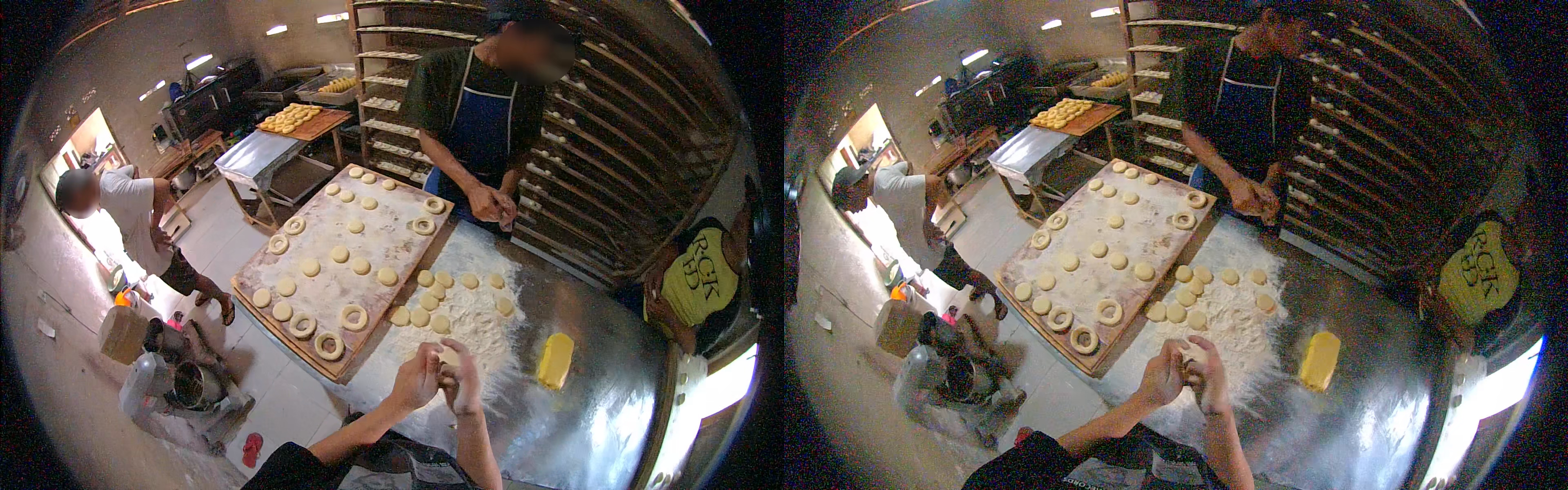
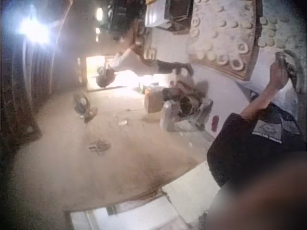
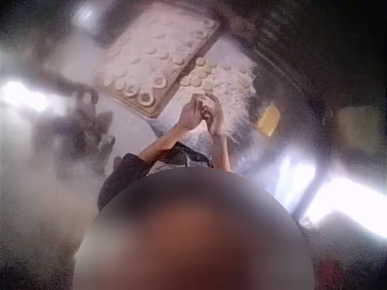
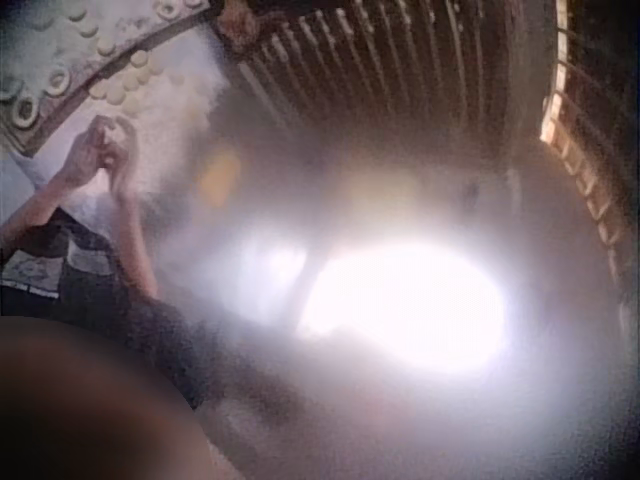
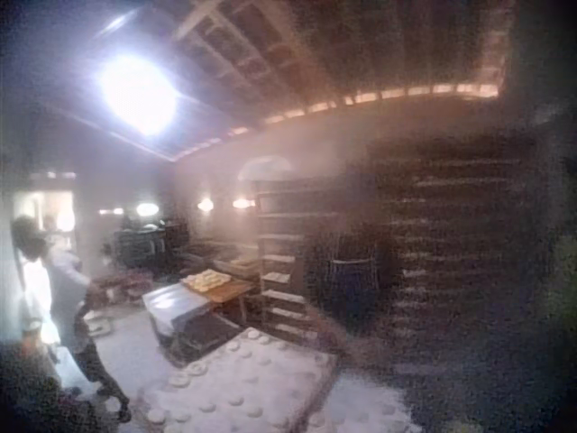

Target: The person shapes small dough pieces into rings by hand and places them on a wooden board. Other workers are also shaping dough nearby in a bakery setting.

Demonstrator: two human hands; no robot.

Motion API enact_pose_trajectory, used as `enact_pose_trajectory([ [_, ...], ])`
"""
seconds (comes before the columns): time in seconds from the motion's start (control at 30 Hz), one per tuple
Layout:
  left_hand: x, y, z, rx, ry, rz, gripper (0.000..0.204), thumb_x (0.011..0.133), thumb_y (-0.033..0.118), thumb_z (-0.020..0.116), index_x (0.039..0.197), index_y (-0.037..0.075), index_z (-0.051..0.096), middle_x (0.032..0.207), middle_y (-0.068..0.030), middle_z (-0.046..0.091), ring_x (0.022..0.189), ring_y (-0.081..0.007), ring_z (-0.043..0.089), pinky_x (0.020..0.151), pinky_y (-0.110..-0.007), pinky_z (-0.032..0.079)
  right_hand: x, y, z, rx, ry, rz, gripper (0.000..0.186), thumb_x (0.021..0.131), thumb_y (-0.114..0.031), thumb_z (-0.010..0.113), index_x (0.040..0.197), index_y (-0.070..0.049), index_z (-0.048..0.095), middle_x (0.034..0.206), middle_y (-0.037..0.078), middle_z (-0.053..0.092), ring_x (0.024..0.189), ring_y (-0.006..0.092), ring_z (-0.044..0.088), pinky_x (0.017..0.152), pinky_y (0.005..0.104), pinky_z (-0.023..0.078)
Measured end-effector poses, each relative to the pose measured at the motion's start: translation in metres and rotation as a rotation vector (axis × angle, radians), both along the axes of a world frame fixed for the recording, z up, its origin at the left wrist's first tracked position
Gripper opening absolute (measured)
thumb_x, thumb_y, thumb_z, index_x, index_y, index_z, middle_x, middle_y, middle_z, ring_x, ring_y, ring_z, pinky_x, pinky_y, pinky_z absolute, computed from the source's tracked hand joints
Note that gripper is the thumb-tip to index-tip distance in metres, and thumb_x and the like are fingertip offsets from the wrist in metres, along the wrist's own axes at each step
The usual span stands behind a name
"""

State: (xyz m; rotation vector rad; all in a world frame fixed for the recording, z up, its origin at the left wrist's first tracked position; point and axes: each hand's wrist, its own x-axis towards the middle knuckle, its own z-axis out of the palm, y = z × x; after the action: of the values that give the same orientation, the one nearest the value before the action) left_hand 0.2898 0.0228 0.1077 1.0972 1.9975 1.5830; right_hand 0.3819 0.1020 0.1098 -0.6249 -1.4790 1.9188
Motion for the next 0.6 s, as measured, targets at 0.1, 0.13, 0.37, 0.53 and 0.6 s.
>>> enact_pose_trajectory([
  [0.1,-0.024,-0.01,0.002,-0.049,0.317,-0.018,0.024,0.106,0.03,0.041,0.112,0.01,0.052,0.065,-0.0163,0.062,0.061,-0.0403,0.064,0.055,-0.048,0.05,-0.026,-0.005,-0.001,-0.305,0.022,-0.017,0.06,0.099,-0.06,0.043,0.134,-0.011,0.042,0.065,0.001,0.052,0.05,0.0107,0.045,0.046,0.0244,0.034],
  [0.13,-0.033,-0.014,0.004,-0.09,0.349,-0.047,0.024,0.106,0.029,0.041,0.11,0.01,0.053,0.067,-0.0166,0.062,0.062,-0.0407,0.065,0.055,-0.048,0.05,-0.033,-0.007,-0.003,-0.262,0.043,0.096,0.059,0.1,-0.06,0.042,0.132,-0.012,0.043,0.066,0.0,0.052,0.051,0.0104,0.045,0.046,0.0245,0.033],
  [0.37,-0.108,-0.027,0.002,0.026,0.216,-0.025,0.026,0.105,0.029,0.045,0.101,0.006,0.057,0.073,-0.0172,0.061,0.063,-0.036,0.062,0.06,-0.045,0.049,-0.103,-0.015,-0.025,0.202,0.08,0.093,0.061,0.099,-0.062,0.04,0.133,-0.012,0.043,0.086,0.005,0.058,0.063,0.0143,0.054,0.052,0.0274,0.042],
  [0.53,-0.161,-0.028,0.001,-0.017,0.171,-0.033,0.023,0.102,0.029,0.046,0.105,0.009,0.056,0.068,-0.0242,0.064,0.061,-0.0442,0.064,0.053,-0.054,0.048,-0.154,-0.018,-0.026,-0.17,0.535,0.32,0.07,0.098,-0.066,0.035,0.139,-0.009,0.039,0.115,0.015,0.059,0.105,0.0267,0.062,0.09,0.0375,0.051],
  [0.6,-0.18,-0.03,0.003,-0.05,0.25,-0.073,0.025,0.103,0.03,0.044,0.11,0.008,0.055,0.066,-0.0241,0.063,0.063,-0.0452,0.064,0.056,-0.054,0.049,-0.172,-0.029,-0.025,0.368,-0.057,0.017,0.073,0.097,-0.067,0.036,0.138,-0.007,0.041,0.116,0.016,0.059,0.105,0.0274,0.062,0.09,0.0392,0.052],
])
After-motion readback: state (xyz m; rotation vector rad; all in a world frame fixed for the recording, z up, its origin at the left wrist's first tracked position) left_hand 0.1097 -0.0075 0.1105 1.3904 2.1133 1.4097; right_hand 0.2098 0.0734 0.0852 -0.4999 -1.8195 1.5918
